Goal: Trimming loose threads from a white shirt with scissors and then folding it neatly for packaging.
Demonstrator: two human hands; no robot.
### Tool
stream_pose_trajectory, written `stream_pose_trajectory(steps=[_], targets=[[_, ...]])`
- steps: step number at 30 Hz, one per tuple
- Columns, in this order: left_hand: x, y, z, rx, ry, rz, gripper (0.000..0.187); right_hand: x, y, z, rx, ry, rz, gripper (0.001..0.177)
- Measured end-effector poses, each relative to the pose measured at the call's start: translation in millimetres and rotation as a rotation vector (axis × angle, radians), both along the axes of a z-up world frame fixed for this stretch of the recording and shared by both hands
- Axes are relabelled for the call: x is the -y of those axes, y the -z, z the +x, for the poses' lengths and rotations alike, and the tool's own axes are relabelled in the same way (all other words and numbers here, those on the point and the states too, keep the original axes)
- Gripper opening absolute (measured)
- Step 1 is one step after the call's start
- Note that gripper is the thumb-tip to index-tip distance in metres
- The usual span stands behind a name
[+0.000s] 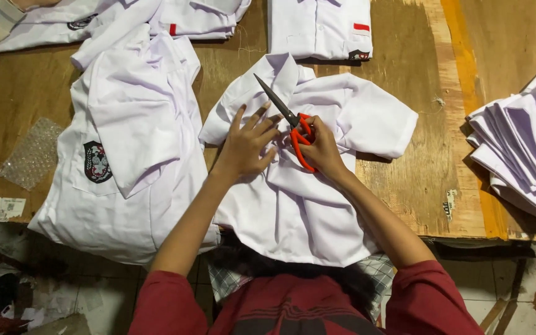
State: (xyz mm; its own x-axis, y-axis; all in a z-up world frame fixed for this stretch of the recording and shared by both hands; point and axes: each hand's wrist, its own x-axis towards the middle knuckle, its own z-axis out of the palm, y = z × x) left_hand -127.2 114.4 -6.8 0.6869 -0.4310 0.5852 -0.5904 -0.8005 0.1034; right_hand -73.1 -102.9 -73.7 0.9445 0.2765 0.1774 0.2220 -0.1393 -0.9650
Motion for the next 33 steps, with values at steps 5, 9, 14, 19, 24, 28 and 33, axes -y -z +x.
stream_pose_trajectory(steps=[5,9,14,19,24,28,33], targets=[[-14.4,26.9,35.3,-0.027,0.133,0.009,0.026,-0.9,-10.4,-3.4,-0.041,0.01,-0.022,0.045],[-7.6,-1.0,37.8,-0.166,0.199,-0.066,0.02,2.5,-9.4,-2.2,-0.045,0.04,-0.033,0.045],[-7.6,21.1,49.3,-0.214,0.186,-0.115,0.017,0.2,-10.5,3.4,-0.077,0.043,-0.004,0.045],[-11.1,24.7,47.2,-0.29,0.173,-0.206,0.014,-3.7,-21.6,-0.8,-0.098,0.02,-0.009,0.046],[-18.1,29.5,48.7,-0.366,0.239,-0.338,0.016,5.4,-17.9,-2.0,0.016,0.042,-0.077,0.046],[-18.9,20.8,46.2,-0.426,0.284,-0.398,0.016,32.6,-61.7,-10.4,0.328,0.063,-0.202,0.035],[-20.2,30.9,49.5,-0.449,0.294,-0.388,0.011,88.6,-119.7,-23.0,0.686,0.023,-0.895,0.049]])
